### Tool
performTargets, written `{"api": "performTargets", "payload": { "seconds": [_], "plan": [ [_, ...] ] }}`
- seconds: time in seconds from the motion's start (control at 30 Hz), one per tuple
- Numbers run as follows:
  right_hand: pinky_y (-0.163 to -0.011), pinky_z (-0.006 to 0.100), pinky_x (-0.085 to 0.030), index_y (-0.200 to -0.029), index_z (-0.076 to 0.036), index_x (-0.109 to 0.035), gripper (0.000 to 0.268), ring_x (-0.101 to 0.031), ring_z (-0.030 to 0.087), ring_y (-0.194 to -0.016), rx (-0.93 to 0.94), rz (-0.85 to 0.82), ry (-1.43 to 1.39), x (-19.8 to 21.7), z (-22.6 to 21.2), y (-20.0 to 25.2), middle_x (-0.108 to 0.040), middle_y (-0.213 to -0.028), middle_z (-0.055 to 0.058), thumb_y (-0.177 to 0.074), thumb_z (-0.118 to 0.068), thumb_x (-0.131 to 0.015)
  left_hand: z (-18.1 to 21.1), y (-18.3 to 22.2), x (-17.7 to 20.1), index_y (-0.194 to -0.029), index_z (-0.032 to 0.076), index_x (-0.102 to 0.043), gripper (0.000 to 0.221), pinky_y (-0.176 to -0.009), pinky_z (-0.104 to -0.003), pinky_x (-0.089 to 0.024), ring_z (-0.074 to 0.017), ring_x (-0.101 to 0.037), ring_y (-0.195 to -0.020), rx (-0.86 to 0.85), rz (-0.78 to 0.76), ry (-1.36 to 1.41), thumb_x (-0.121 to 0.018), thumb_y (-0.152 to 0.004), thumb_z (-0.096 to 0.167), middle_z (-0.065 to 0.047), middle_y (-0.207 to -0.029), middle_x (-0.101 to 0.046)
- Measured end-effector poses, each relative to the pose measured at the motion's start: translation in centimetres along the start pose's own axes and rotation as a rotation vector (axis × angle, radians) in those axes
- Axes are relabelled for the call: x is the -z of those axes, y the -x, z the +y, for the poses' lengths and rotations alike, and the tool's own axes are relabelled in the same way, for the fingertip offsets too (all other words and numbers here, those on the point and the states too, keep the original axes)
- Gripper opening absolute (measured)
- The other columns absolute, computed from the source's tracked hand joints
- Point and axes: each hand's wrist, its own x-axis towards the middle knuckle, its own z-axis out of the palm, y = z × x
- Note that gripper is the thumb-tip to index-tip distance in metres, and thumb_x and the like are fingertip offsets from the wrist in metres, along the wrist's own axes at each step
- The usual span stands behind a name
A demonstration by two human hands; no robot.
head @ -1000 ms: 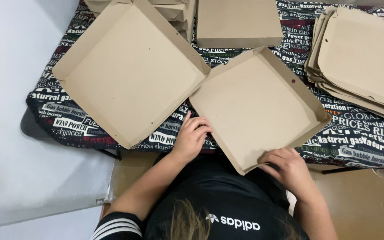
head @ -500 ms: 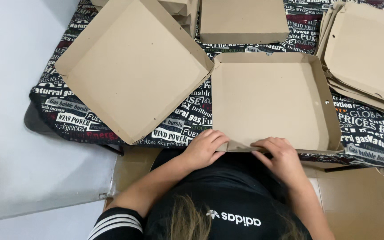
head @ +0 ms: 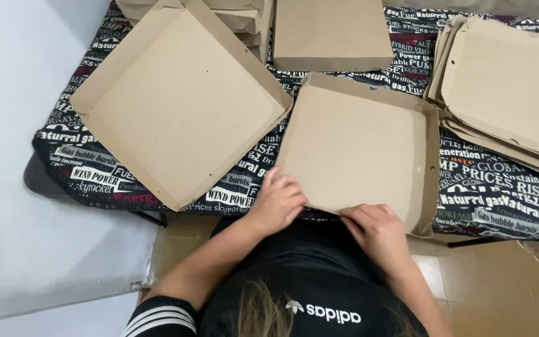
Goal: The person assembles cardboard pizza boxes by folding the pre-scored flaps and tabs of flat cardboard sheets one at a time and stacking them.
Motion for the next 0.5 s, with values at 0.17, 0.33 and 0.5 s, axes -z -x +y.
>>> {"api": "performTargets", "payload": {
  "seconds": [0.17, 0.33, 0.5],
  "plan": [
    [-0.092, 0.032, -0.05, -0.098, -0.028, -0.074, 0.02, -0.072, 0.013, -0.092, -0.126, -0.099, 0.147, 2.4, 4.3, 2.6, -0.074, -0.086, -0.009, -0.082, -0.04, -0.078, -5.0, 1.6, 2.5, -0.1, 0.021, -0.076, 0.015, -0.118, -0.055, -0.03, -0.0201, -0.063, -0.107, 0.211, 0.028, -0.097, -0.065, -0.093, 0.013, 0.004, -0.095, -0.071],
    [-0.083, 0.032, -0.05, -0.087, -0.028, -0.072, 0.017, -0.072, 0.012, -0.08, -0.09, -0.077, 0.196, 0.1, 2.2, 2.8, -0.07, -0.073, -0.01, -0.087, -0.045, -0.076, -0.1, 0.1, 1.9, -0.132, 0.015, -0.06, 0.041, -0.121, -0.064, -0.021, -0.0329, -0.053, -0.129, 0.129, 0.059, -0.113, -0.066, -0.092, 0.017, -0.011, -0.127, -0.062],
    [-0.08, 0.034, -0.053, -0.106, -0.014, -0.073, 0.022, -0.073, 0.016, -0.08, 0.238, -0.108, -0.298, 2.3, -3.2, -0.9, -0.078, -0.094, -0.004, -0.091, -0.03, -0.075, 2.2, -1.0, 1.4, -0.097, 0.014, -0.073, 0.011, -0.125, -0.063, -0.023, -0.028, -0.06, -0.114, -0.248, -0.216, 0.161, -0.071, -0.086, 0.013, -0.005, -0.101, -0.065]
  ]
}}
